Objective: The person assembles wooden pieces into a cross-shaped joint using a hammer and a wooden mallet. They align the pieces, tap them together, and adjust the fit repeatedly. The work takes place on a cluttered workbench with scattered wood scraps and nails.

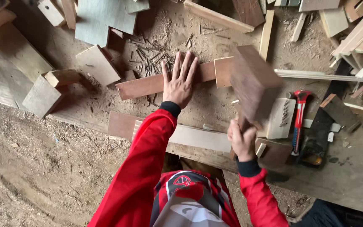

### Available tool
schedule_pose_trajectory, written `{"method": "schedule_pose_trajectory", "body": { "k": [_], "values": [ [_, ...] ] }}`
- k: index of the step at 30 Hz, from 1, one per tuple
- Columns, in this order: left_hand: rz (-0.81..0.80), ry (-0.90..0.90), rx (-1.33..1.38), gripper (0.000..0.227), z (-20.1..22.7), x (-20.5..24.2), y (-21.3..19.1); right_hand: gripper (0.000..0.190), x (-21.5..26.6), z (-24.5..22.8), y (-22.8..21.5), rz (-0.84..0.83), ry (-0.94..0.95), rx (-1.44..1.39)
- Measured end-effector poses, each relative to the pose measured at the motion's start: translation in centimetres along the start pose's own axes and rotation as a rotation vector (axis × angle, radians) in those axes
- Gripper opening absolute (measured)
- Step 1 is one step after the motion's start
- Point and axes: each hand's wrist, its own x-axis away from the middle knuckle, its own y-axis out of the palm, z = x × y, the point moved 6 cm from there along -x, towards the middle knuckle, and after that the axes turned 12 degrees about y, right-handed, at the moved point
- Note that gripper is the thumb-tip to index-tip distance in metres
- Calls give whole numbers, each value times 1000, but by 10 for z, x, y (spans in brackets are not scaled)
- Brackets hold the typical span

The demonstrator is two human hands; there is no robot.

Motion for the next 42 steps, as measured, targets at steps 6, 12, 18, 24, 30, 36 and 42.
{"method": "schedule_pose_trajectory", "body": {
  "k": [6,12,18,24,30,36,42],
  "values": [
    [-29,-5,-252,82,2,-8,-1,32,-14,-23,5,61,47,206],
    [96,8,60,82,2,3,-3,26,15,-20,-1,-2,-65,39],
    [-77,-38,-166,85,6,-3,-2,37,-14,-10,-2,60,98,215],
    [6,-21,-61,82,-1,-5,-8,20,16,-12,-3,-64,-91,-124],
    [27,-21,45,79,3,4,-5,26,-3,16,11,-27,59,75],
    [-24,-14,-31,80,6,0,1,28,-2,4,-8,7,46,33],
    [62,10,-25,81,0,-3,0,21,-12,13,-7,-34,0,-63]
  ]
}}
